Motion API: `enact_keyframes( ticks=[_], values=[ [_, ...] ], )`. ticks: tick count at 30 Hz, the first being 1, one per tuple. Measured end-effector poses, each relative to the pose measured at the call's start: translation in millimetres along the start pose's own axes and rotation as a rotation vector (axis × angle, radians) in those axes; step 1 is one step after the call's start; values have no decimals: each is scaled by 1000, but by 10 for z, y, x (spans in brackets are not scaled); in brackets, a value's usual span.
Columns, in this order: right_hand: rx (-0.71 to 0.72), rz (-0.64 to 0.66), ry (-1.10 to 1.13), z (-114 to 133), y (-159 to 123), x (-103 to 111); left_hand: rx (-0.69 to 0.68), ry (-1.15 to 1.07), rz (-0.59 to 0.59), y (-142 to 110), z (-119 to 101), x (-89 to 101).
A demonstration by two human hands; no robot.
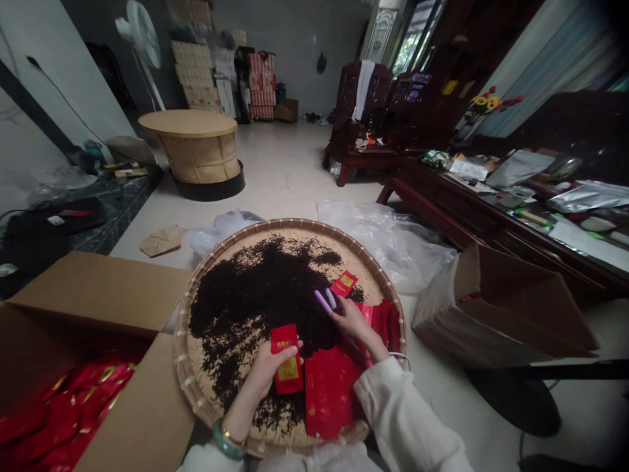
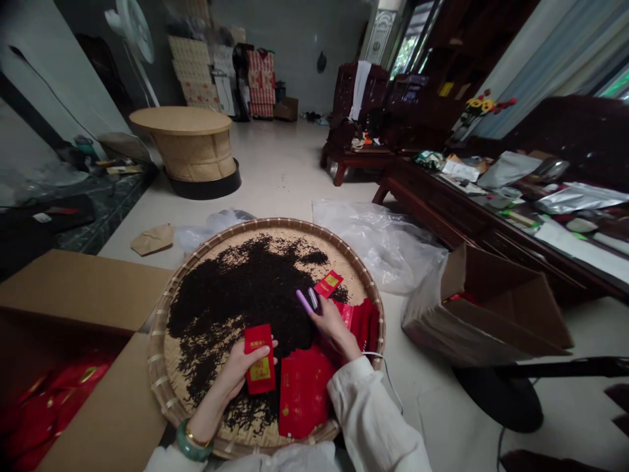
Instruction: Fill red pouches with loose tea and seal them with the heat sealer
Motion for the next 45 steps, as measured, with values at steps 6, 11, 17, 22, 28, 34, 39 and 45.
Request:
enact_keyframes(
  ticks=[6,11,17,22,28,34,39,45],
  values=[
    [-54,24,85,24,75,-53,9,23,6,0,26,-20],
    [-43,-2,177,103,105,179,7,-1,9,-24,-6,-17],
    [270,351,353,888,-371,247,-3,46,55,-39,-26,-81],
    [414,496,205,1474,-626,134,-26,84,108,-43,-10,-137],
    [286,515,191,1472,-569,-19,-24,121,134,-52,18,-151],
    [311,506,297,1441,-537,-17,32,-54,202,-79,62,-195],
    [355,407,274,1462,-493,52,209,-215,269,-117,179,-277],
    [339,407,290,1442,-483,15,163,-182,131,-80,177,-165]
  ],
)
Point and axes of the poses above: each hand's wrist, its own y-axis towards the middle knuckle, its own x-axis out of the back of the hand, z = x × y, the point moved 9 cm from there along y, towards the middle knuckle, and after that the axes turned 2 degrees about y, right-handed, at the moved point
